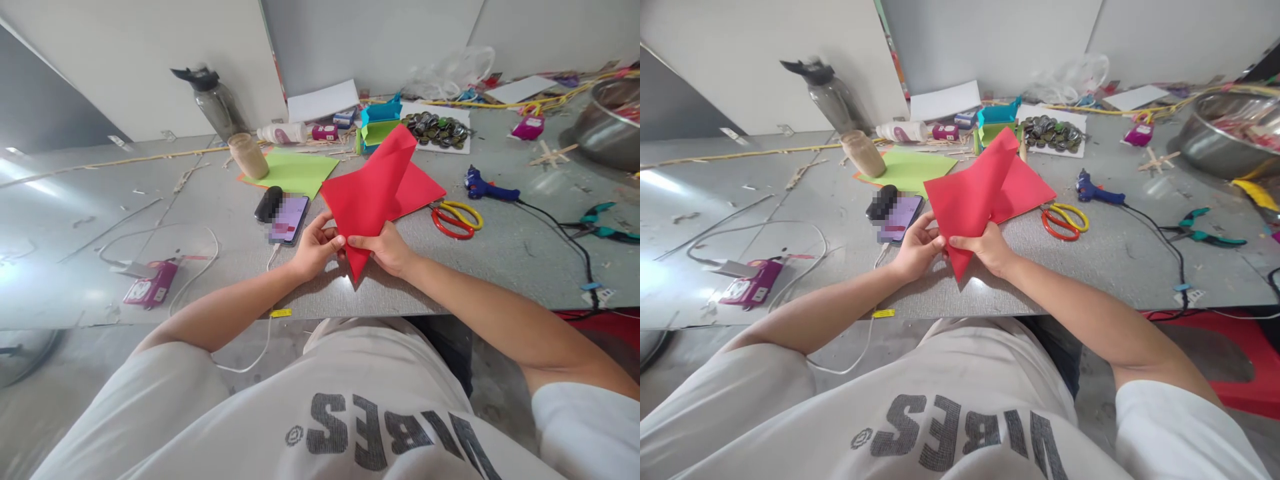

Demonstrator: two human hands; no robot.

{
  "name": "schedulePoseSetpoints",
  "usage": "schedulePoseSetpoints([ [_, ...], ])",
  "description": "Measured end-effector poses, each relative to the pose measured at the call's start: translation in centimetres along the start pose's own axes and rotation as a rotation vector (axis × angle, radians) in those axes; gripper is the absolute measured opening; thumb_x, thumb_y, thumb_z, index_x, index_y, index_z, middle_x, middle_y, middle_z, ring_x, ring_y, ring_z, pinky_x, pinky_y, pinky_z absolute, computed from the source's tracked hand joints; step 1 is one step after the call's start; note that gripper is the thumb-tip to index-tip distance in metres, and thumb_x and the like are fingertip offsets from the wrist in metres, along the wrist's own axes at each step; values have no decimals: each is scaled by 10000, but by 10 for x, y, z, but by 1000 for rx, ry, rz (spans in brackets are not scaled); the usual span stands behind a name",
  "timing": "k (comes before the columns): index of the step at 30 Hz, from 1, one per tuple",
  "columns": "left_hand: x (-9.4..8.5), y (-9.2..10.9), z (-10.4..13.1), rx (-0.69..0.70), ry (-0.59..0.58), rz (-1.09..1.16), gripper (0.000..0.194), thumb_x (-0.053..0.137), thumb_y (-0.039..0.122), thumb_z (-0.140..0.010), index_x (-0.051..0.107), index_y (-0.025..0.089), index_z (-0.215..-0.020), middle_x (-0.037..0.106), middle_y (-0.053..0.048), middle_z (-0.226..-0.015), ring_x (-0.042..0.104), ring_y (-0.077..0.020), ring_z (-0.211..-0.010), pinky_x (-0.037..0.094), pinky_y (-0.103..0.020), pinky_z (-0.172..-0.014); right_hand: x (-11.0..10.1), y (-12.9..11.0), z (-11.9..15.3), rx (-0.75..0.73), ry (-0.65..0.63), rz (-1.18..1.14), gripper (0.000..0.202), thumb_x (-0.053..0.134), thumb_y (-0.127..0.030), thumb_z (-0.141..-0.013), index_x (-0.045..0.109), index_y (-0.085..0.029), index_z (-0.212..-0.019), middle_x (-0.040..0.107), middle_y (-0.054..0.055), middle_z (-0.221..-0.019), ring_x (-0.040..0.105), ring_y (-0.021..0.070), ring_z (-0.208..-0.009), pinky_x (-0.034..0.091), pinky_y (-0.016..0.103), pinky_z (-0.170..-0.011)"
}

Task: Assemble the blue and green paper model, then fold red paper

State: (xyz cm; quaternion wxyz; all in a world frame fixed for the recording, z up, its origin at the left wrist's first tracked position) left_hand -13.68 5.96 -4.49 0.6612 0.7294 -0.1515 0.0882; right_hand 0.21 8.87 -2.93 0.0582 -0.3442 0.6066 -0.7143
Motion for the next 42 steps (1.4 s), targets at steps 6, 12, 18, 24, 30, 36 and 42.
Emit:
schedulePoseSetpoints([
  [6,-13,22,-1,121,143,-32,932,1148,733,-711,645,272,-1346,738,74,-781,665,-133,-581,511,-272,-546,9,1,0,40,-149,91,534,1199,-468,-577,904,-257,-968,922,51,-1006,873,313,-991,719,541,-1117],
  [12,-14,36,2,186,192,-108,708,1070,485,-784,649,258,-1306,645,117,-694,533,-89,-499,363,-242,-480,8,3,0,60,-142,123,610,1205,-411,-545,936,-283,-1077,943,62,-1136,874,338,-1141,688,566,-1205],
  [18,-2,28,5,144,62,-97,740,1080,539,-828,650,248,-1356,674,97,-709,536,-88,-503,346,-240,-489,-25,-13,-3,-13,183,55,626,1212,-453,-516,889,-265,-1018,940,84,-1198,866,369,-1167,710,587,-1154],
  [24,2,24,7,105,-30,-79,834,1088,732,-830,642,247,-1340,715,64,-715,653,-126,-553,440,-235,-495,-34,-22,-5,-33,260,10,629,1220,-455,-472,881,-253,-962,941,100,-1205,869,386,-1185,716,606,-1163],
  [30,-7,34,3,169,46,-93,815,1081,816,-797,700,234,-1223,689,64,-701,610,-115,-520,448,-242,-479,-30,-24,-4,-37,234,20,652,1223,-407,-468,893,-256,-1010,943,100,-1255,869,403,-1260,704,608,-1201],
  [36,-13,42,2,248,92,-95,746,1084,797,-799,721,241,-1139,638,78,-671,586,-113,-519,448,-240,-480,-29,-23,-6,-24,187,46,652,1230,-424,-466,898,-256,-1001,949,98,-1214,879,403,-1236,686,631,-1236],
  [42,-15,45,1,262,113,-121,737,1077,793,-792,733,227,-1115,629,71,-666,566,-107,-519,435,-228,-471,-30,-25,-4,-15,214,42,668,1238,-370,-393,909,-250,-962,945,85,-1169,875,374,-1161,693,605,-1208],
])
Point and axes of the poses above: each hand's wrist, its own z-axis away from the middle knuckle, its own x-axis out of the palm, y = z × x, the point moved 8 cm from there along -z, towards the middle knuckle
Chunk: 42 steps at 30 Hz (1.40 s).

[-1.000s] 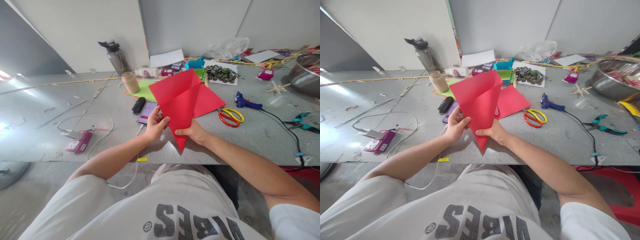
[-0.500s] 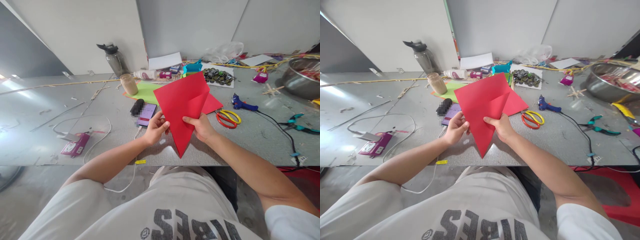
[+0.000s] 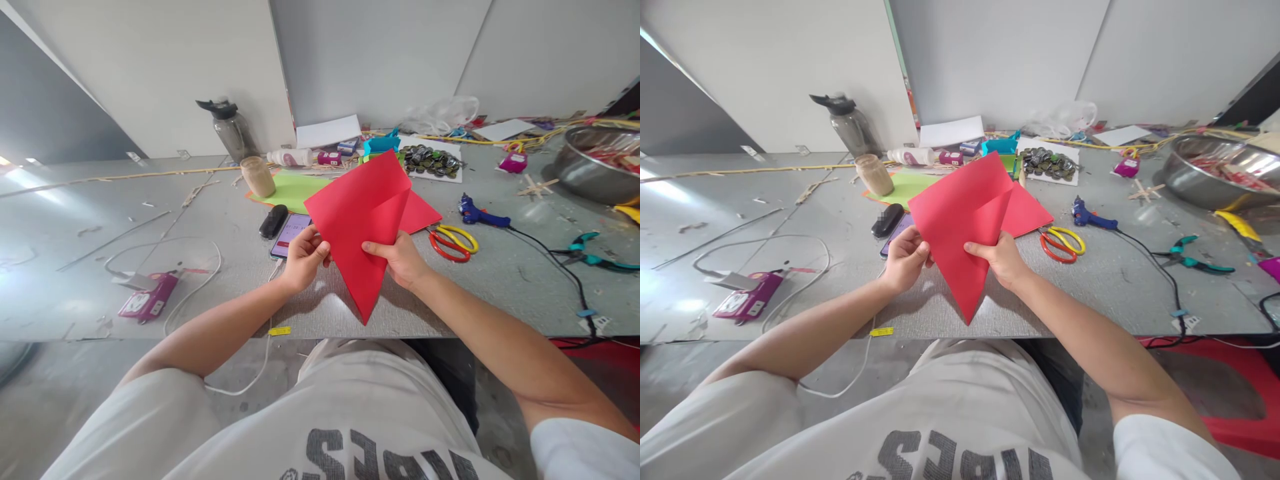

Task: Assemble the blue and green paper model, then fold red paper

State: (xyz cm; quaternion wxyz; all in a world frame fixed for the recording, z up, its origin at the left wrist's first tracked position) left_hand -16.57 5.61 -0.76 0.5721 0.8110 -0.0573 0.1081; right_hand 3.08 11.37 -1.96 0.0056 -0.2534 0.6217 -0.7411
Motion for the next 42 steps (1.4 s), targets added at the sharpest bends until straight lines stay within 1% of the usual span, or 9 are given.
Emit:
schedulePoseSetpoints([
  [6,-3,2,1,-14,65,-35,614,1092,648,-804,752,217,-1079,689,40,-729,568,-102,-550,464,-230,-489,2,-2,2,1,-11,0,621,1223,-387,-459,908,-251,-977,943,88,-1186,877,372,-1159,701,599,-1186],
  [9,-3,3,1,7,51,-18,643,1102,683,-799,762,212,-1074,689,42,-710,581,-102,-548,468,-223,-492,2,-2,2,4,-14,2,604,1215,-411,-499,910,-252,-996,944,90,-1202,879,373,-1179,697,598,-1195],
  [18,-4,2,-2,42,11,-15,718,1110,769,-781,768,208,-1070,730,24,-728,584,-97,-522,456,-226,-480,1,-4,0,18,-26,-7,609,1216,-395,-447,919,-251,-960,949,78,-1199,872,372,-1200,697,560,-1184],
  [21,-4,2,-1,38,16,-22,690,1105,746,-790,773,207,-1066,730,15,-738,605,-112,-548,467,-237,-490,3,-5,1,16,-37,-10,604,1216,-400,-451,924,-258,-959,949,72,-1207,872,374,-1212,692,565,-1199],
  [24,-4,2,-1,9,41,-30,603,1104,631,-800,781,209,-1086,724,16,-742,593,-113,-556,456,-237,-493,2,-4,2,27,-25,-4,624,1224,-377,-413,926,-263,-949,952,62,-1172,874,368,-1176,695,563,-1188],
  [29,2,4,0,-50,48,-25,474,1064,395,-740,773,207,-1063,691,40,-715,520,-91,-528,386,-223,-486,-2,-3,0,49,10,-7,572,1200,-407,-459,919,-243,-929,952,90,-1136,877,365,-1091,716,533,-1088],
  [35,8,4,0,-102,8,-16,438,1025,341,-711,764,198,-1032,646,61,-657,461,-79,-503,348,-224,-485,-23,-11,-14,-6,151,-34,434,1101,-394,-551,873,-256,-894,942,85,-1038,876,345,-1002,713,461,-895],
  [39,5,2,-1,-128,33,-27,461,1016,317,-686,776,200,-1061,670,55,-665,471,-86,-504,341,-225,-487,-36,-18,-23,-59,222,-49,341,1014,-392,-623,846,-255,-886,908,53,-943,816,261,-862,629,365,-733],
  [42,1,0,-1,-158,69,-30,482,1012,315,-656,784,204,-1066,689,46,-685,483,-92,-518,341,-219,-493,-46,-25,-27,-92,286,-76,266,964,-357,-649,753,-255,-773,804,5,-758,683,175,-673,509,302,-622],
])
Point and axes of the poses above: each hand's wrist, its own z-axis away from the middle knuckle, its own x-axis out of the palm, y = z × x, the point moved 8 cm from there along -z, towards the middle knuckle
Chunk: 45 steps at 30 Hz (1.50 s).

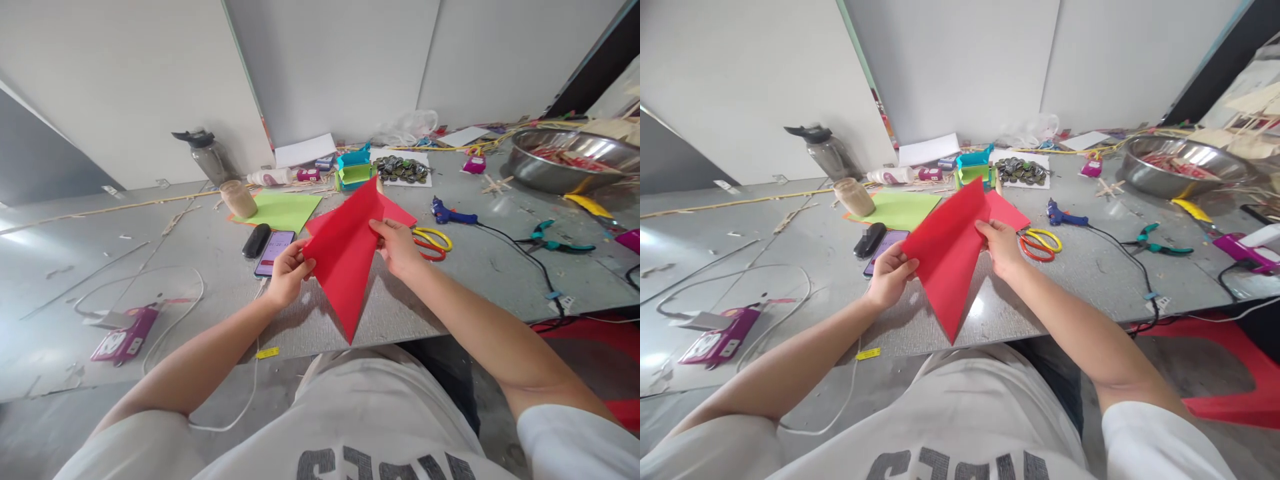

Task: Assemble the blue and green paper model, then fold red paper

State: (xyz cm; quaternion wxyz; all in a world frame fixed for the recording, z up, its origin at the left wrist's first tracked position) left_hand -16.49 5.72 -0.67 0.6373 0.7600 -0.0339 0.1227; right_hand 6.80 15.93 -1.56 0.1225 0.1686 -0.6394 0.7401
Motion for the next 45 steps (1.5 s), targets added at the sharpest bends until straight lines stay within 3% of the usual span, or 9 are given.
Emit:
schedulePoseSetpoints([
  [5,-2,-1,0,-40,12,-4,514,1018,331,-634,804,209,-1085,725,24,-762,517,-104,-577,404,-225,-530,-9,-14,-5,-3,107,-29,267,919,-278,-697,654,-246,-685,673,-34,-635,542,106,-564,387,258,-574],
  [11,-3,-3,-1,-72,29,-10,536,1009,329,-617,811,211,-1101,700,37,-736,524,-109,-573,438,-233,-540,-10,-22,-5,-2,148,-29,202,856,-200,-738,665,-234,-682,692,-21,-627,610,123,-571,363,245,-563],
  [18,-1,-1,-3,-81,29,5,523,994,316,-582,804,210,-1057,699,44,-689,513,-100,-540,394,-214,-507,-24,-17,-19,-24,163,28,201,884,-234,-751,695,-237,-682,731,-8,-643,649,138,-606,409,260,-595],
  [23,-5,-2,-3,-99,72,4,554,993,301,-562,810,215,-1077,727,43,-716,517,-97,-532,416,-222,-515,-29,-15,-31,-137,99,86,322,955,-380,-735,673,-257,-636,730,-1,-622,653,156,-607,463,296,-635],
  [28,-5,-3,-4,-108,58,-20,556,980,314,-578,813,207,-1097,663,59,-655,507,-108,-526,405,-233,-525,-23,-8,-33,-131,9,138,390,995,-534,-706,712,-265,-700,714,-14,-642,624,150,-579,456,306,-630],
  [33,-4,-1,-4,-90,55,-11,555,973,322,-582,809,209,-1100,708,30,-738,499,-107,-554,390,-237,-533,-15,-17,-24,-241,9,206,531,957,-633,-742,605,-276,-566,634,-21,-542,596,143,-547,460,310,-622],
  [37,-3,-1,-3,-77,38,-17,494,975,331,-595,793,215,-1040,701,34,-729,509,-104,-561,409,-230,-543,-9,-15,-18,-193,-8,153,483,1003,-619,-641,679,-264,-685,725,-28,-641,658,141,-583,422,271,-597],
  [40,-6,-4,-4,-99,58,-16,504,975,326,-580,780,216,-1031,699,39,-710,531,-111,-553,419,-230,-535,-8,-8,-18,-110,-11,144,494,1005,-599,-660,645,-265,-713,677,-41,-622,656,142,-582,438,275,-608],
  [45,-3,-2,-5,-88,62,-3,534,967,320,-556,791,219,-1049,696,49,-696,524,-112,-528,387,-234,-513,-9,-5,-18,-56,-55,69,425,1004,-440,-611,635,-267,-730,729,-27,-698,654,147,-651,462,276,-640],
])
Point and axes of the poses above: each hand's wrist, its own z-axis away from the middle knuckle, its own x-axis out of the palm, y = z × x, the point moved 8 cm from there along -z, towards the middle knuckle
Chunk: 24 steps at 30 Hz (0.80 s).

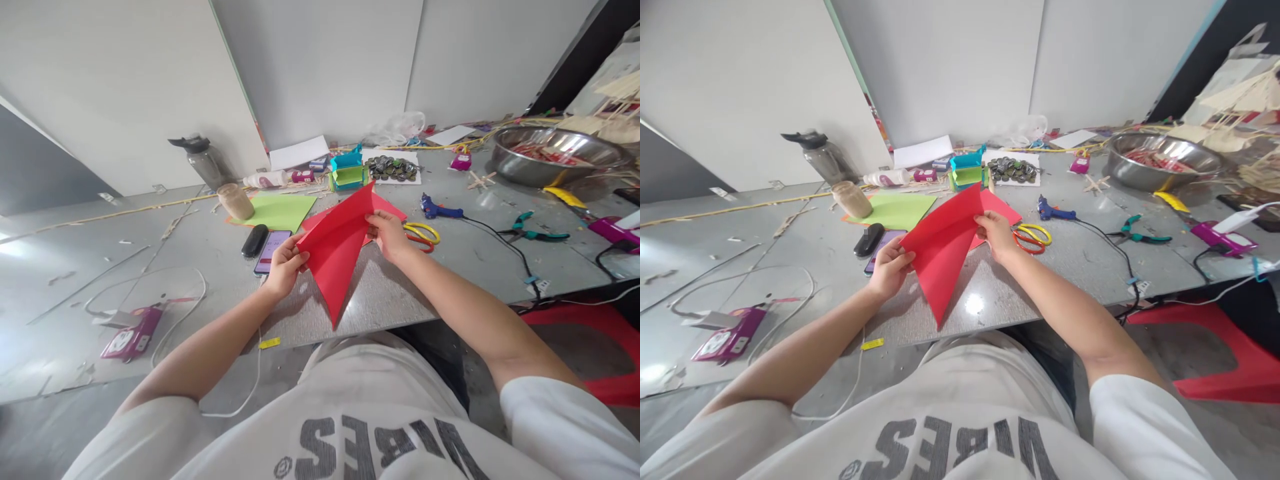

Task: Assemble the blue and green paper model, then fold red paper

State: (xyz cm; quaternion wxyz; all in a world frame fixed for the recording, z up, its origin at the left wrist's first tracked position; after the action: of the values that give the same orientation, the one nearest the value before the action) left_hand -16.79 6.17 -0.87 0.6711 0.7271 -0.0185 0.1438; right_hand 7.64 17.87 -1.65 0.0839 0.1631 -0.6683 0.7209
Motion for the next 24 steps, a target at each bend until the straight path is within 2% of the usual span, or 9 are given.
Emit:
schedulePoseSetpoints([
  [4,4,2,0,25,-36,4,527,961,325,-558,792,218,-1045,677,50,-695,491,-106,-520,352,-242,-498,7,9,0,57,-115,-72,433,1068,-395,-610,761,-260,-884,859,24,-911,756,217,-819,586,343,-753],
  [7,2,0,-3,39,-45,-10,519,953,319,-575,800,222,-1062,674,48,-702,466,-105,-514,343,-249,-497,4,18,-2,81,-69,-52,363,1045,-299,-641,788,-250,-892,880,45,-964,798,257,-910,635,394,-825],
  [9,-2,-4,-4,50,-17,-16,455,932,317,-574,807,223,-1001,661,47,-688,471,-108,-525,366,-251,-507,3,21,-2,78,-41,-35,325,1030,-273,-657,783,-247,-866,881,45,-961,810,266,-935,650,405,-843],
  [12,-2,-12,-2,55,33,2,367,911,328,-583,800,222,-916,733,7,-752,615,-150,-638,495,-262,-600,5,23,-2,39,-50,-38,322,1034,-298,-654,786,-247,-854,875,30,-946,799,249,-908,653,391,-822],
  [16,4,-29,7,-40,41,73,456,969,367,-604,802,211,-1000,849,-67,-938,823,-280,-919,667,-359,-807,12,23,4,-48,-72,-69,336,1022,-327,-615,820,-248,-872,861,7,-909,771,220,-859,648,367,-788],
  [20,5,-45,13,-187,26,104,548,1036,403,-656,798,198,-1106,875,-122,-1018,864,-367,-1041,713,-434,-844,16,23,11,-136,-47,-66,339,1010,-369,-648,823,-250,-905,869,13,-968,790,236,-922,676,394,-851],
  [24,-2,-49,10,-161,77,121,568,1053,401,-653,765,214,-1106,873,-104,-1031,868,-373,-1062,720,-452,-874,19,27,20,-86,-15,0,381,1018,-408,-673,777,-257,-928,869,44,-1040,820,297,-1115,691,431,-939],
])
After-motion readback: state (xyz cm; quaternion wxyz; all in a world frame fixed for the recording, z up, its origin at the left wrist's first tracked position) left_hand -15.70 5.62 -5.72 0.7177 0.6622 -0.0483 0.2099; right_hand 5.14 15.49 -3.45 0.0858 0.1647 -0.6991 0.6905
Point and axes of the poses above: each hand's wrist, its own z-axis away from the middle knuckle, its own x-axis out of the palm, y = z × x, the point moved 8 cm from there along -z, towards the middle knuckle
